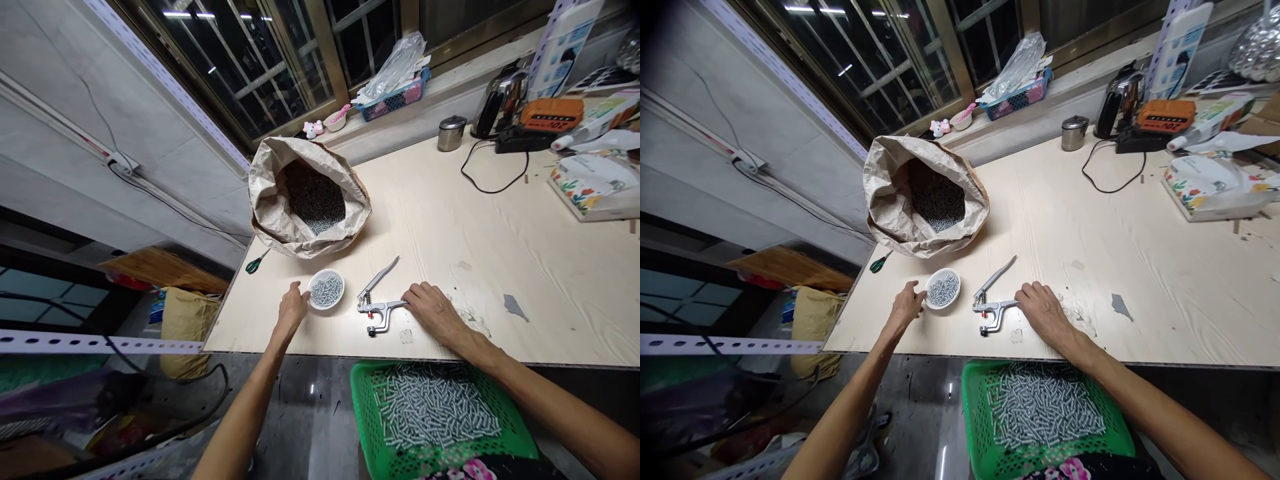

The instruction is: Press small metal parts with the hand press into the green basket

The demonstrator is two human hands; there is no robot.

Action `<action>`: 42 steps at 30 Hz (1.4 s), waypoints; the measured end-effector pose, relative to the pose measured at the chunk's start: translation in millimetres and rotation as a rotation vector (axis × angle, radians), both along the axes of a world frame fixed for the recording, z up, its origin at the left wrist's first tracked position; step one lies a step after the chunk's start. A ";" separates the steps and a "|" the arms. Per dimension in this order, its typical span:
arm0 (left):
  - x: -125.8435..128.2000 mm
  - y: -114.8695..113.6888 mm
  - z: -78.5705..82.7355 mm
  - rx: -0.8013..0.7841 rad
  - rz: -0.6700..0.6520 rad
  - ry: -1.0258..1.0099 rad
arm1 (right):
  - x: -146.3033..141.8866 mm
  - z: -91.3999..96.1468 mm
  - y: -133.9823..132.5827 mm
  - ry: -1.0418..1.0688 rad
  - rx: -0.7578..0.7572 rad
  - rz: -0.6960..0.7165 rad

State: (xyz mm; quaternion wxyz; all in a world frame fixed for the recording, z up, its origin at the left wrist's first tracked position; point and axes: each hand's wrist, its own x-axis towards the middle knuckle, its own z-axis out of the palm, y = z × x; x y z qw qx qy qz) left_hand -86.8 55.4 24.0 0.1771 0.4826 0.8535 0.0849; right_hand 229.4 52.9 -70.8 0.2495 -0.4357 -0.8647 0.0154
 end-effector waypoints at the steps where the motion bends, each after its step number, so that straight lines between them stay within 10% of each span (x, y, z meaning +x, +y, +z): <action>1: -0.9 2.2 -1.8 -0.002 0.052 -0.111 | -0.2 -0.4 0.2 -0.001 0.003 -0.001; 13: -3.1 12.0 -3.4 -0.009 0.017 -0.142 | -1.6 -2.0 0.7 -0.025 0.013 -0.017; 19: 5.9 0.4 0.2 0.125 -0.308 0.330 | -1.0 -1.9 0.4 -0.008 0.019 -0.011; 31: 31.3 11.3 -2.2 -0.162 -0.660 0.677 | -2.0 -4.0 0.6 -0.004 0.016 -0.024; 38: 33.0 10.5 5.2 -0.065 -0.631 0.565 | -1.6 -3.2 1.8 -0.007 0.012 -0.017; 42: 47.5 -8.3 7.7 0.236 -0.461 0.123 | 0.3 3.8 -0.6 -0.032 0.047 0.047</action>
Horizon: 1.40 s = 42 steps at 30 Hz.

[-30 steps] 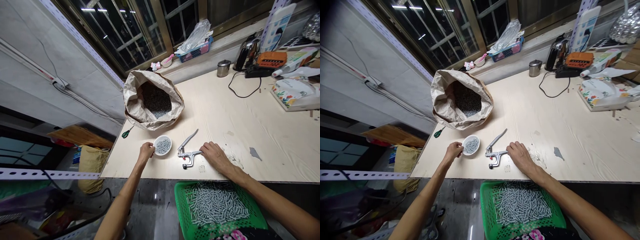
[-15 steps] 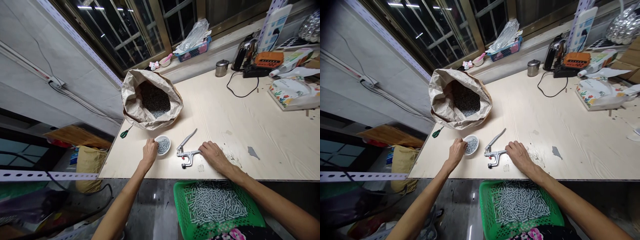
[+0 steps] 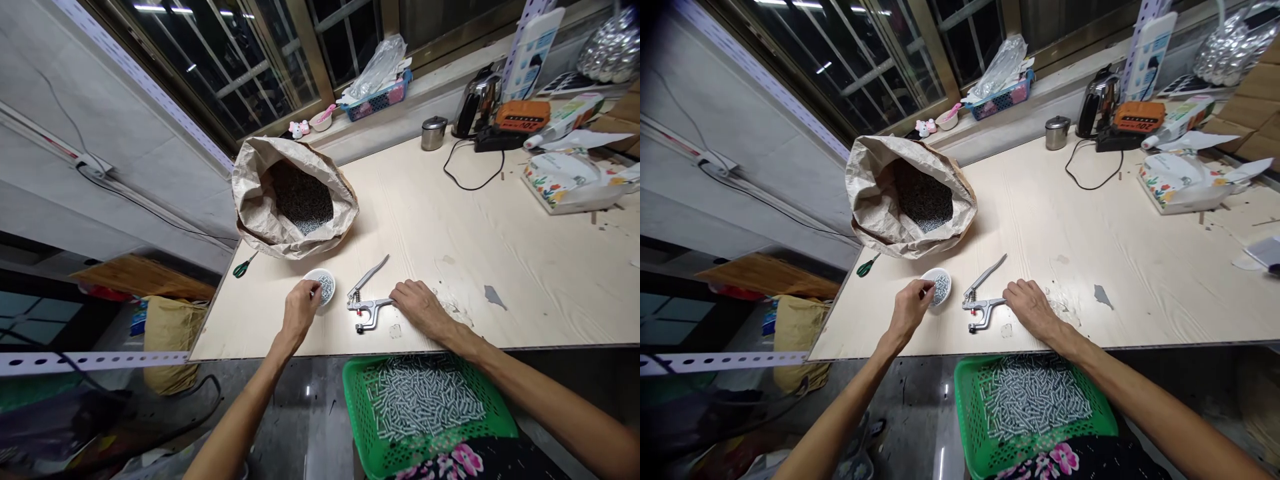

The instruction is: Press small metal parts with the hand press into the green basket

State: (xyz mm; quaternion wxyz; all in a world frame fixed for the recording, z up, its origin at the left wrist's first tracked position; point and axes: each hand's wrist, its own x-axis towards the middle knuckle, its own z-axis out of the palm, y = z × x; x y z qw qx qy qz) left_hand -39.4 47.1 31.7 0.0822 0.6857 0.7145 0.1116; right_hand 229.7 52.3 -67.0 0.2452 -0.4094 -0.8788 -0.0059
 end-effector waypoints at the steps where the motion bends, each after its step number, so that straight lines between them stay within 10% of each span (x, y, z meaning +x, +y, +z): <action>1: 5.8 -7.5 -2.0 -0.018 0.045 -0.168 | 0.4 2.6 -1.4 -0.015 0.028 0.017; 6: 31.0 -45.0 -27.4 -0.188 0.213 -0.657 | 1.0 14.6 -9.5 -0.039 0.140 0.041; 19: 44.8 -62.5 -56.9 -0.201 0.313 -0.738 | 1.1 16.8 -12.5 0.021 0.117 0.053; 29: 36.2 -40.6 -48.3 -0.536 0.253 -0.772 | -0.9 12.7 -10.5 -0.056 0.137 0.037; 42: 37.4 -32.0 -38.0 -0.904 0.196 -0.625 | 4.9 17.0 -1.8 -0.045 -0.222 0.159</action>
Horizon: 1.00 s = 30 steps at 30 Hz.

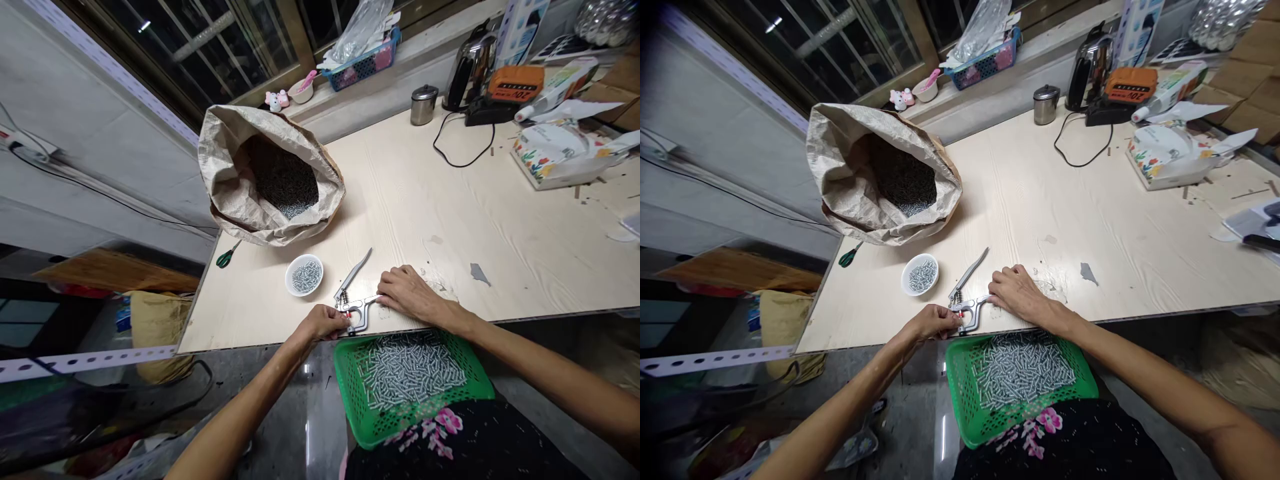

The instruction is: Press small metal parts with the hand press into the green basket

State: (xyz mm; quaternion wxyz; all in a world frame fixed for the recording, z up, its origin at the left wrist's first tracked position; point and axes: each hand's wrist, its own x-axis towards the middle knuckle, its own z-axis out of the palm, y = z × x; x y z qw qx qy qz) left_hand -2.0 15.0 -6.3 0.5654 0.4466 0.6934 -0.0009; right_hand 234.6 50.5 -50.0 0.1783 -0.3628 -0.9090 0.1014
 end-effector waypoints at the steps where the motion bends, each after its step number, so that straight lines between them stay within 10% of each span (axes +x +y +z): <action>1: 0.8 0.1 0.0 -0.003 0.006 0.011 | 0.4 2.8 5.1 0.003 -0.033 0.011; 14: 7.4 -0.8 -3.7 0.008 0.006 0.084 | -26.7 3.1 80.3 -0.184 0.044 0.089; 30: 9.8 -12.5 -4.0 0.112 0.140 -0.014 | 15.5 -4.1 60.8 -0.095 -0.213 0.236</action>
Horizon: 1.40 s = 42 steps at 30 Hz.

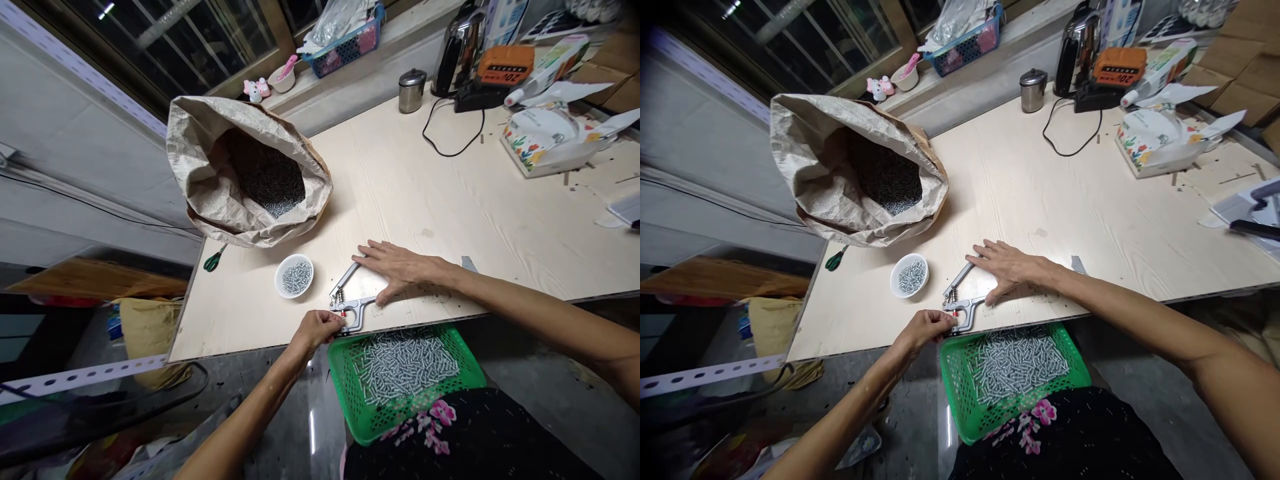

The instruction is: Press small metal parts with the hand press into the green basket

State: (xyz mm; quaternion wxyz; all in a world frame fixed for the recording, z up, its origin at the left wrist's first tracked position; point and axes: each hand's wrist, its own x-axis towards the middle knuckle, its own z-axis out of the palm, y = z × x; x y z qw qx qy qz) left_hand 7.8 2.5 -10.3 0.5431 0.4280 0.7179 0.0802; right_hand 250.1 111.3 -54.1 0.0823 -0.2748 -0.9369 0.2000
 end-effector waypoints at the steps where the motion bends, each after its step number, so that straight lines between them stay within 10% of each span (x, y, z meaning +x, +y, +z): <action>1: -0.3 -0.5 -0.3 0.004 0.003 0.000 | 1.5 0.7 -1.1 -0.010 -0.010 0.009; 18: 0.7 -1.2 0.5 0.020 -0.001 0.005 | -1.6 12.9 -21.4 0.054 0.105 -0.051; 21: 4.7 -7.8 6.0 0.071 -0.117 0.188 | -0.2 19.6 -33.7 0.068 0.112 -0.074; 25: 25.0 -12.8 11.5 0.560 -0.389 0.549 | -2.7 21.7 -46.6 0.084 0.083 -0.122; 28: 41.6 0.9 5.4 0.860 -0.665 0.492 | -5.4 19.7 -50.1 0.094 0.065 -0.152; 32: 47.2 30.2 -5.1 0.860 -0.898 0.380 | 1.3 23.1 -52.0 0.119 -0.001 -0.124; 42: 50.3 35.4 -13.1 0.844 -0.783 0.395 | -5.1 13.7 -47.5 0.068 0.066 -0.161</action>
